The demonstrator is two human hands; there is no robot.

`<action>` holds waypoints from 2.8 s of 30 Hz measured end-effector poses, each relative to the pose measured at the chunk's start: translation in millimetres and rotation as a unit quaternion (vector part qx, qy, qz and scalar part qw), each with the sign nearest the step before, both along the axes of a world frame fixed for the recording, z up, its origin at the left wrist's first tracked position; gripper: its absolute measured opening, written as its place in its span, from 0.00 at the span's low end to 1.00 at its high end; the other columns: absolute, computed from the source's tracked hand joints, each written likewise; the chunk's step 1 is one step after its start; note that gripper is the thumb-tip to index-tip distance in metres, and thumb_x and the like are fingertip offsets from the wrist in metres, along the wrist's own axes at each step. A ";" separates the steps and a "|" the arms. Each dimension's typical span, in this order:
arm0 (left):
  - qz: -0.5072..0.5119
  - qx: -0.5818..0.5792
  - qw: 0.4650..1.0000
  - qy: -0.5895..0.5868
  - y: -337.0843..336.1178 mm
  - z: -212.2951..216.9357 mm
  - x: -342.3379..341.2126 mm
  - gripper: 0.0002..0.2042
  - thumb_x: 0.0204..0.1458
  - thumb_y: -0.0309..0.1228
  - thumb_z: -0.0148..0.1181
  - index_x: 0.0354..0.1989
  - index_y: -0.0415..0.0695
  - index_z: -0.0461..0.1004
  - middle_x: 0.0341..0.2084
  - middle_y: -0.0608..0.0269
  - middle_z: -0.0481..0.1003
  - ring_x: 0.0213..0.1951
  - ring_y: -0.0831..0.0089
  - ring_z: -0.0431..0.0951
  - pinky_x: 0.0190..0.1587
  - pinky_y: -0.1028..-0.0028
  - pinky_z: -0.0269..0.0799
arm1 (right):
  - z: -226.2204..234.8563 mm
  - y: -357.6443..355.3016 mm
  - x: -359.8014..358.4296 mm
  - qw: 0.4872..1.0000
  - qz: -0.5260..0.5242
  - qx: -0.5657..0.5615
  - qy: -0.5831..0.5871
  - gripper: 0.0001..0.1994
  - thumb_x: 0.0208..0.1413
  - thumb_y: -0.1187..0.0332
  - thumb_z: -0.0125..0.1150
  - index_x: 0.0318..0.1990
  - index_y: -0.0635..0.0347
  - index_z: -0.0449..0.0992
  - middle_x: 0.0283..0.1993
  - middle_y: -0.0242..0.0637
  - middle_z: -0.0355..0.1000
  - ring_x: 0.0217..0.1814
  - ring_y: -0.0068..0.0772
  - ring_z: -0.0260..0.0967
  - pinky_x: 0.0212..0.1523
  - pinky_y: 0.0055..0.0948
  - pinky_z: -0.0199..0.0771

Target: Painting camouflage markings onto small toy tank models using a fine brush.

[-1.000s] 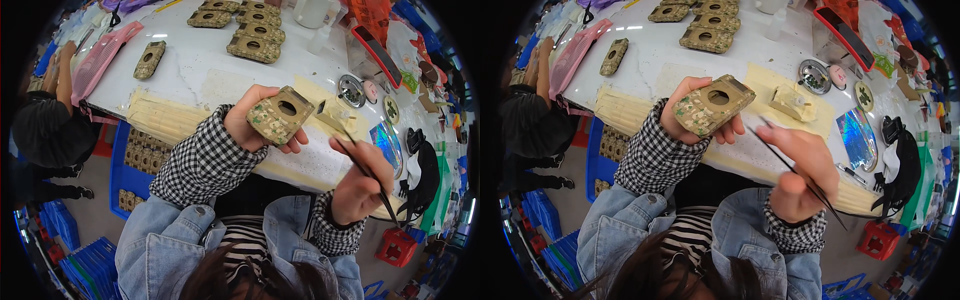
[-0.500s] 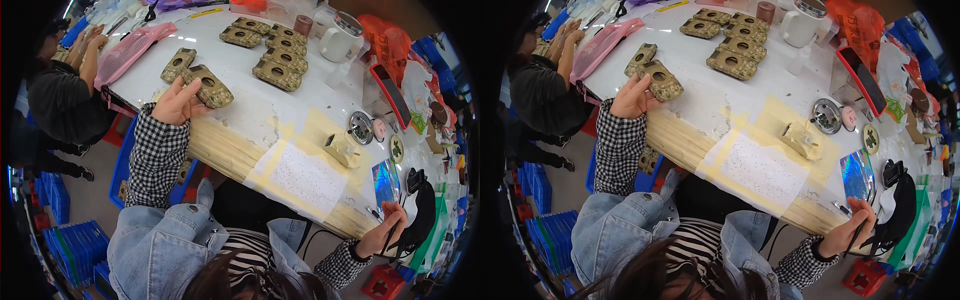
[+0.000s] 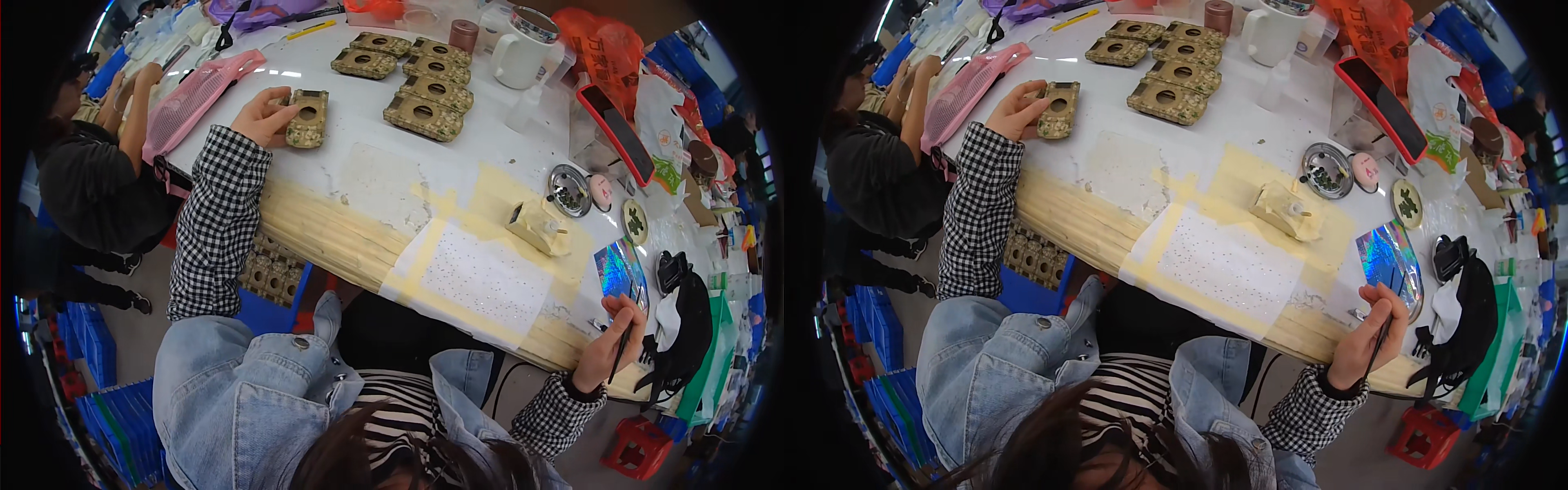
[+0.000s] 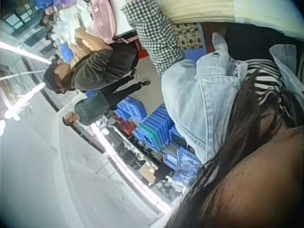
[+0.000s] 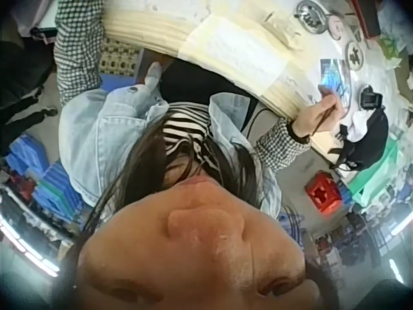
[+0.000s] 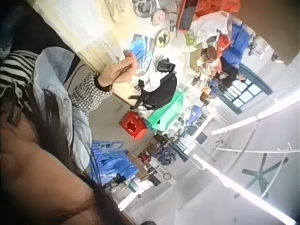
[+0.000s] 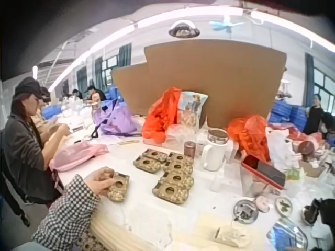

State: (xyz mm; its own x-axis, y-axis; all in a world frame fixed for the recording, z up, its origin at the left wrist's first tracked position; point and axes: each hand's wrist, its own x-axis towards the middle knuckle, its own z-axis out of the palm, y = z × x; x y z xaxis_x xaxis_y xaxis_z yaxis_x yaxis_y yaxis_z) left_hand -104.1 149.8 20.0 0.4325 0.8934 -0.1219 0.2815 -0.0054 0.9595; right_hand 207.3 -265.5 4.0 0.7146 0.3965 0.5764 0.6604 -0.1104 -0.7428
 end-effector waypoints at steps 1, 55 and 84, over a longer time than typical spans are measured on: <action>0.012 0.033 0.999 0.019 1.6 -0.1 -2.5 0.24 0.56 0.33 0.54 0.59 0.38 0.57 0.45 0.50 0.70 0.45 0.67 0.74 0.47 0.71 0.74 | 0.2 0.2 0.2 1.000 0.000 -0.001 0.003 0.10 0.63 0.71 0.43 0.41 0.69 0.71 0.33 0.40 0.72 0.35 0.28 0.70 0.41 0.25 0.70; -0.231 -0.221 0.848 -0.422 -140.6 22.9 66.7 0.28 0.48 0.26 0.58 0.58 0.38 0.55 0.49 0.53 0.68 0.50 0.65 0.71 0.54 0.66 0.67 | 36.8 15.2 -20.7 0.995 0.068 -0.060 -0.037 0.09 0.60 0.72 0.46 0.38 0.68 0.72 0.36 0.43 0.73 0.39 0.33 0.71 0.45 0.28 0.69; -0.263 -0.379 0.816 -0.347 -163.3 2.2 130.8 0.21 0.61 0.31 0.41 0.61 0.38 0.51 0.54 0.51 0.62 0.55 0.63 0.67 0.56 0.64 0.68 | 49.8 83.4 -10.9 0.982 0.076 -0.061 -0.159 0.08 0.45 0.79 0.63 0.34 0.63 0.76 0.36 0.42 0.75 0.35 0.35 0.70 0.37 0.26 0.68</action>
State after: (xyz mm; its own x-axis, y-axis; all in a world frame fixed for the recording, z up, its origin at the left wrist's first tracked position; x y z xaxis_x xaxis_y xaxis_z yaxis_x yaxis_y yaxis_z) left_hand 26.6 -13.5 22.2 0.9323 0.3423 -0.1170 -0.1801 0.7196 0.6706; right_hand 196.4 -182.1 53.8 0.4325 0.5652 0.7025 0.8729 -0.0672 -0.4832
